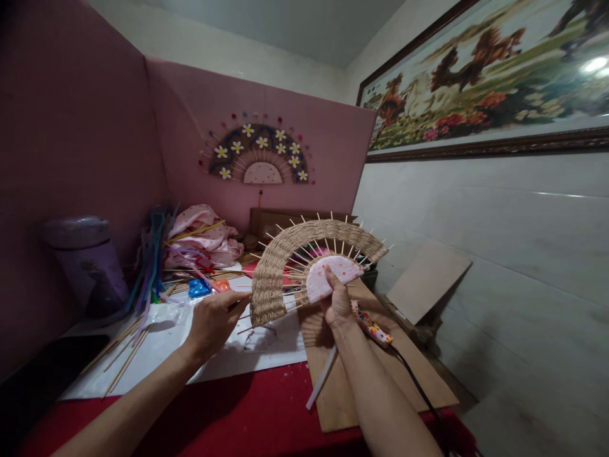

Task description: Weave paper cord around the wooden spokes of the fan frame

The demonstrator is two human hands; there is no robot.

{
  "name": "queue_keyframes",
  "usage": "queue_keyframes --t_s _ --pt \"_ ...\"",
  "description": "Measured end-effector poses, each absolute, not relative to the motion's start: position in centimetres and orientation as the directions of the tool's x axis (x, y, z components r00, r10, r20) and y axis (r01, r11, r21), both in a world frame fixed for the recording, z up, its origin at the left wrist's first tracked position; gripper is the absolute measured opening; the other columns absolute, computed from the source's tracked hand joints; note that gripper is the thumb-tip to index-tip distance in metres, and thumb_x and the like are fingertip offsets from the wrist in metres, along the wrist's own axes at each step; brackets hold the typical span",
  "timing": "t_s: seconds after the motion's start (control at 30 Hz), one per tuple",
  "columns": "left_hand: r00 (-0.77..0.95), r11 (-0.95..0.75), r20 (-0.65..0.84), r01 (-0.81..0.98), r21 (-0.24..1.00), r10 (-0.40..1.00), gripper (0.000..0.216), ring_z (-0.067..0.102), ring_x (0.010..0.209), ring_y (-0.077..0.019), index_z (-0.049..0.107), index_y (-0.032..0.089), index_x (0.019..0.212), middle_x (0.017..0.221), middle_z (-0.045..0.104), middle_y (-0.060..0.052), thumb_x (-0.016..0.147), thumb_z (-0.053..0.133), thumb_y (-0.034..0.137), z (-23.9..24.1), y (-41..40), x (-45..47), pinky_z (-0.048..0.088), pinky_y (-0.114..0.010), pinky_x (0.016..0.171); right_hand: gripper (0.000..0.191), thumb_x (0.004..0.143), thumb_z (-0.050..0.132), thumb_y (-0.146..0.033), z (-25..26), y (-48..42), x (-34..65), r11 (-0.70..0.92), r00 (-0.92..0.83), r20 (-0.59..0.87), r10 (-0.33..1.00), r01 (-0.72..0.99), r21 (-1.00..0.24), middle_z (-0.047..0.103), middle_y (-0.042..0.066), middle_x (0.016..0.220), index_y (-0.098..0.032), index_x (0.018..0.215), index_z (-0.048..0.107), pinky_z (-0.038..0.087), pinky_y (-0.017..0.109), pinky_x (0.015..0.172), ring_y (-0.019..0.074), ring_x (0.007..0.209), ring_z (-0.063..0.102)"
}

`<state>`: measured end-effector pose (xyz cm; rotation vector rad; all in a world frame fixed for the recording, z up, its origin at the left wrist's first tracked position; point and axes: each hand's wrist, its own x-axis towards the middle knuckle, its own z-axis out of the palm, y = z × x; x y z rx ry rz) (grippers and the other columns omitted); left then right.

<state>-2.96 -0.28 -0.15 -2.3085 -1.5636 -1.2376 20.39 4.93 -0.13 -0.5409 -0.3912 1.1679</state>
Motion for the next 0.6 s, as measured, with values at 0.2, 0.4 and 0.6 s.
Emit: queue_keyframes --t_s 0.2,0.4,0.6 --pt "0.171 -0.480 0.653 0.812 0.330 0.738 0.025 0.056 0.065 -0.0152 0.070 0.024 0.075 0.068 0.066 -0.004 0.082 0.046 0.026 -0.14 -0.25 -2.84 0.033 -0.024 0.059 0.029 0.059 0.073 -0.016 -0.19 5.05 20.51 0.305 0.363 0.019 0.932 -0.752 -0.585 0.069 -0.004 0.073 -0.019 0.085 0.061 0.054 0.020 0.062 0.0089 0.060 0.064" --pt "0.193 -0.481 0.667 0.831 0.279 0.720 0.025 0.054 0.063 -0.0144 0.069 0.023 0.074 0.064 0.063 -0.003 0.083 0.045 0.024 -0.39 -0.15 -2.87 0.031 -0.023 0.057 0.029 0.059 0.072 -0.016 -0.08 5.01 20.59 0.298 0.374 -0.006 0.927 -0.749 -0.592 0.069 -0.005 0.072 -0.018 0.086 0.061 0.054 0.018 0.057 0.0087 0.059 0.063" --pt "0.226 -0.489 0.707 0.851 0.192 0.670 0.026 0.055 0.064 -0.0143 0.068 0.022 0.073 0.065 0.062 -0.003 0.084 0.044 0.023 -0.67 -0.10 -2.94 0.030 -0.025 0.058 0.026 0.061 0.070 -0.013 -0.16 5.05 20.71 0.300 0.374 -0.014 0.927 -0.766 -0.569 0.070 -0.004 0.074 -0.018 0.086 0.062 0.054 0.019 0.058 0.0096 0.060 0.064"
